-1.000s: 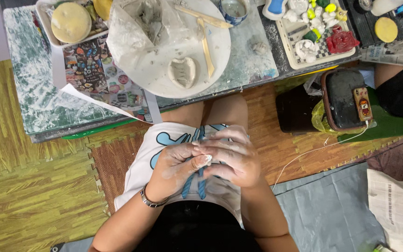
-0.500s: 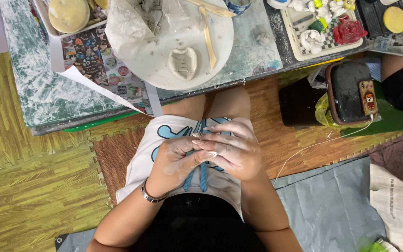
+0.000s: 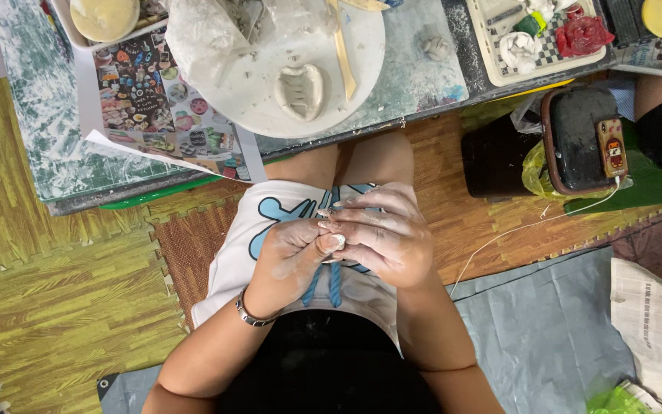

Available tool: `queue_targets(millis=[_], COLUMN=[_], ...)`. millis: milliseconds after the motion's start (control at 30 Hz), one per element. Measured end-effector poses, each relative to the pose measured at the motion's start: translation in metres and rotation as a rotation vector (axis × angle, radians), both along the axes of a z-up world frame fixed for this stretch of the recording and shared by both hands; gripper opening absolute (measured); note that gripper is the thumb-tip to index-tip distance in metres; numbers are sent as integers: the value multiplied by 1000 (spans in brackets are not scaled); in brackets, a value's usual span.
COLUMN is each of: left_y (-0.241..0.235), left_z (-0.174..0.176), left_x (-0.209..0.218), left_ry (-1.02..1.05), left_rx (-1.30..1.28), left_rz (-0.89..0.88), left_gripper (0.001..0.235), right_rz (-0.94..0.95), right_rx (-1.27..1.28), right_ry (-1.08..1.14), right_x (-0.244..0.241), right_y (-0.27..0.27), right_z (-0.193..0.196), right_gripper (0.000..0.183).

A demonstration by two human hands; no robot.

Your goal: The person sits on the floor and shapes a small piece of white clay into a ball using their hands. They then place the clay ball onto a larger clay base on a plate and use a wooden stick to press and smooth the clay into the base.

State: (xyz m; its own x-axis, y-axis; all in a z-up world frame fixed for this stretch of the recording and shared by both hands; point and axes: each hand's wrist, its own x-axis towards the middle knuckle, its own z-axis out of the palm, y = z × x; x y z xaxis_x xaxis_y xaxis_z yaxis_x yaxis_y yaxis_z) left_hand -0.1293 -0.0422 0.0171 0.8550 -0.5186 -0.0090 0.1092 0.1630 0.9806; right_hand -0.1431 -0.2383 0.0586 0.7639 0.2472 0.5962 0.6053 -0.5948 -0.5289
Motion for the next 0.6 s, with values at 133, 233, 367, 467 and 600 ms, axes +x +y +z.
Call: queue_targets(millis=[133,233,367,467,600], left_y=[-1,0,-3,-6,-4], left_z=[-9,-16,-23,-24,-21], left_x=[-1,0,-2,-2,4], left_ry=[111,184,268,326,293], left_rx=[-42,-179,-282,-308,-263], left_rz=[-21,-69,-70,-81,-72], left_gripper=[30,33,34,32,34], right_rz=[31,71,90,37,46], right_rx=[106,90,49,43,61], right_ry=[9,4,-7,1,2], right_x=[1,5,10,9,9], right_y=[3,1,-4,-4,-5], right_z=[-2,-2,-3,-8,-12], right_gripper=[36,42,52,46,41])
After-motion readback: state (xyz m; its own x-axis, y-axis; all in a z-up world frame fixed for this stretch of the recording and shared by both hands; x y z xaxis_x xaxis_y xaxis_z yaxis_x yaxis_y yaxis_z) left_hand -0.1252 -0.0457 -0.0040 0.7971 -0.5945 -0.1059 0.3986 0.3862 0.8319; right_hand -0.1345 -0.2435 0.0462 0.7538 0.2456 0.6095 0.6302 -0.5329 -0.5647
